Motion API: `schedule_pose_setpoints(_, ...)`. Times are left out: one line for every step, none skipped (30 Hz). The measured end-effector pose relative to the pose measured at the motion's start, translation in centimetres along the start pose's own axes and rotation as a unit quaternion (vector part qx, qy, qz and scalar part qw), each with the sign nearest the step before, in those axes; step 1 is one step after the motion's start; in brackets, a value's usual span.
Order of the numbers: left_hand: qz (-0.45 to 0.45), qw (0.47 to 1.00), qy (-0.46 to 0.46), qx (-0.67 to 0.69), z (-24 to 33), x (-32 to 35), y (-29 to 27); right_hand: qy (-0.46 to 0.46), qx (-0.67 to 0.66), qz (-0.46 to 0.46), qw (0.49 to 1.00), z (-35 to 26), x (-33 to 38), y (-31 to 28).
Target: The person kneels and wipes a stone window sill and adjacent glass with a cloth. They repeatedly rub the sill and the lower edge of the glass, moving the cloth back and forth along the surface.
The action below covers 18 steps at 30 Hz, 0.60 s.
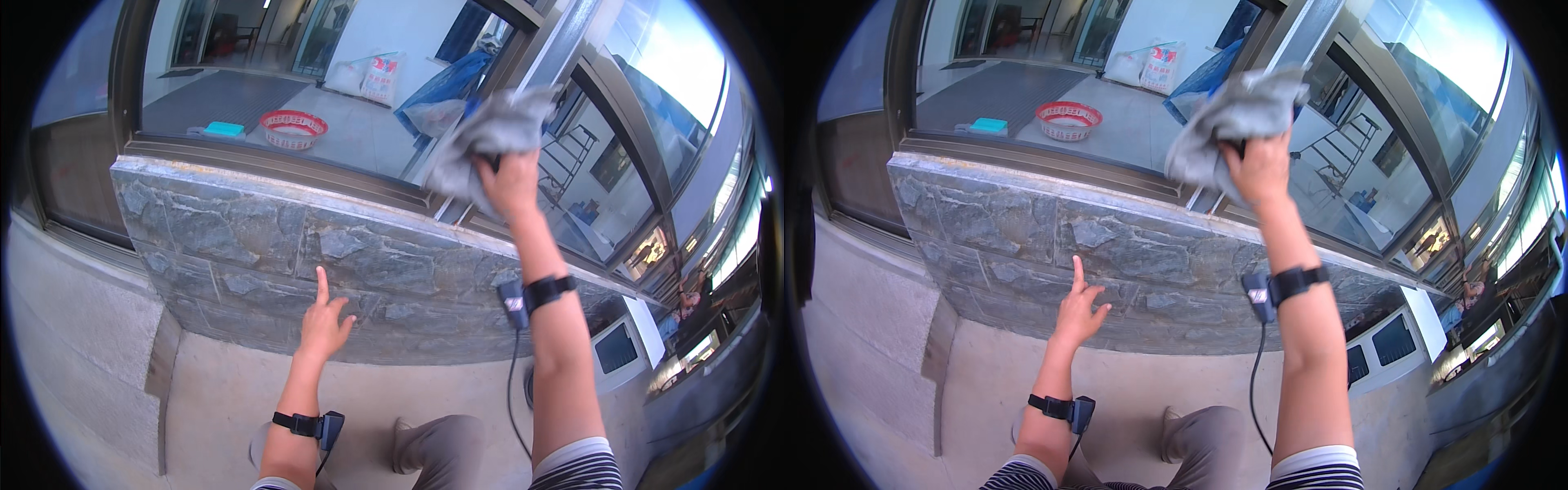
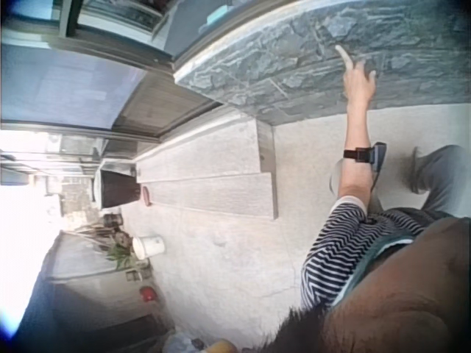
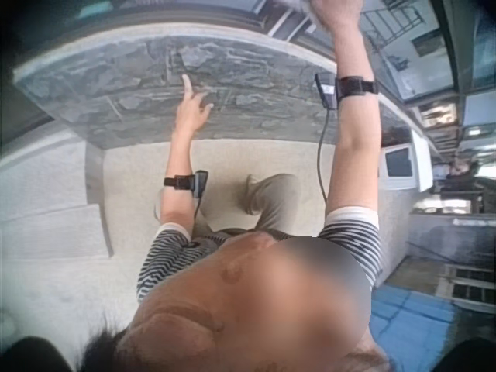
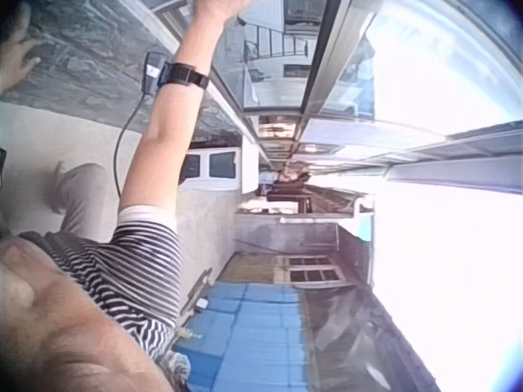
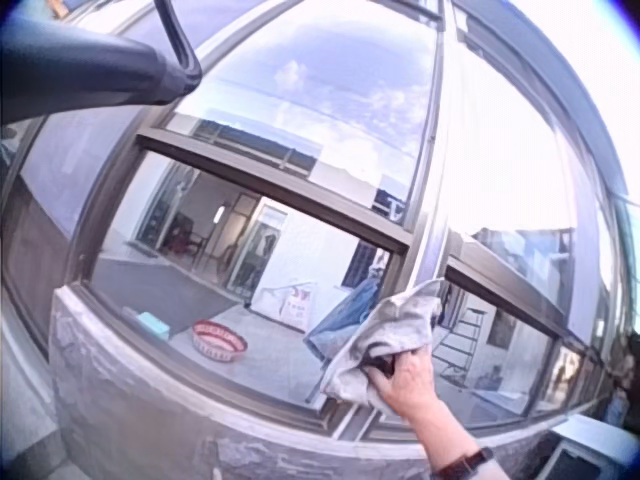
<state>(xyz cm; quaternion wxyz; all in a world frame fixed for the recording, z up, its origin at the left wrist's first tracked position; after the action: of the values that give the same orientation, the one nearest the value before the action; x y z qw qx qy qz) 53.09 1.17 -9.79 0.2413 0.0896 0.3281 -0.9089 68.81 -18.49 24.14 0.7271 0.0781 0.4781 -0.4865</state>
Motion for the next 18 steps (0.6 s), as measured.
schedule_pose_setpoints(-0.014,1.0,-0.013,0.002,-0.1,0.1,0.0,0.019,-0.008,-0.015,1.0,-1.6,2.8,0.6)
schedule_pose_setpoints(-0.027,0.999,-0.024,0.005,-0.1,0.0,0.0,0.016,-0.022,-0.009,1.0,-3.6,5.3,0.9)
schedule_pose_setpoints(-0.031,0.999,-0.03,0.005,-0.1,0.0,-0.1,-0.06,-0.004,-0.015,0.998,-5.7,7.0,1.0)
schedule_pose_setpoints(-0.039,0.999,-0.033,0.01,0.0,-0.1,-0.2,-0.061,-0.045,-0.047,0.996,-7.1,8.8,1.1)
schedule_pose_setpoints(-0.04,0.999,-0.034,0.014,0.0,0.0,-0.3,-0.049,-0.03,-0.07,0.996,-8.0,10.0,1.0)
schedule_pose_setpoints(-0.038,0.999,-0.034,0.016,0.1,-0.1,-0.4,-0.005,-0.05,-0.129,0.99,-8.0,10.7,1.0)
schedule_pose_setpoints(-0.041,0.998,-0.036,0.018,0.2,0.0,-0.4,0.03,-0.068,-0.153,0.985,-8.0,11.0,0.7)
schedule_pose_setpoints(-0.042,0.998,-0.038,0.017,0.2,0.0,-0.5,0.027,-0.094,-0.164,0.982,-7.7,10.6,0.1)
schedule_pose_setpoints(-0.045,0.998,-0.041,0.013,0.2,0.0,-0.5,0.033,-0.119,-0.164,0.979,-7.1,9.6,-0.6)
schedule_pose_setpoints(-0.044,0.998,-0.036,0.013,0.2,0.0,-0.5,0.052,-0.143,-0.173,0.973,-6.4,8.6,-1.1)
schedule_pose_setpoints(-0.044,0.998,-0.035,0.011,0.1,0.0,-0.5,0.051,-0.139,-0.122,0.981,-5.4,7.1,-2.2)
schedule_pose_setpoints(-0.04,0.999,-0.036,0.005,0.1,-0.1,-0.5,0.025,-0.116,-0.056,0.991,-4.1,5.0,-3.4)
schedule_pose_setpoints(-0.042,0.999,-0.032,0.007,0.0,-0.1,-0.4,0.026,-0.108,-0.007,0.994,-2.3,2.6,-4.3)
schedule_pose_setpoints(-0.041,0.999,-0.03,0.005,0.0,-0.1,-0.3,0.072,-0.092,0.035,0.993,-0.4,0.9,-5.1)
schedule_pose_setpoints(-0.04,0.999,-0.03,0.001,-0.1,-0.2,-0.2,0.08,-0.056,0.07,0.993,1.2,-1.1,-5.5)
schedule_pose_setpoints(-0.039,0.999,-0.024,0.0,-0.1,-0.2,-0.1,0.1,-0.032,0.071,0.992,2.5,-2.4,-5.5)
schedule_pose_setpoints(-0.04,0.999,-0.019,-0.002,-0.1,-0.2,-0.1,0.128,-0.041,0.038,0.99,3.7,-3.4,-4.7)
schedule_pose_setpoints(-0.035,0.999,-0.011,-0.006,-0.1,-0.2,-0.1,0.132,-0.019,0.005,0.991,4.0,-3.5,-3.9)
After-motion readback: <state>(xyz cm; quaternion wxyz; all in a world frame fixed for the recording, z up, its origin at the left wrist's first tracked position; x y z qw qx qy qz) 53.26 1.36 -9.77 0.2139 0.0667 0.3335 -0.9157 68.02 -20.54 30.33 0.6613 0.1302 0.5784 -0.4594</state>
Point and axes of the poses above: each hand's wrist, its own x-axis away from the middle knuckle, its own y-axis out of the palm, z = x × y, the point moved 5 cm from there along -x, towards the middle knuckle, and after that the axes turned 8 degrees about -y, right-handed, at the moved point
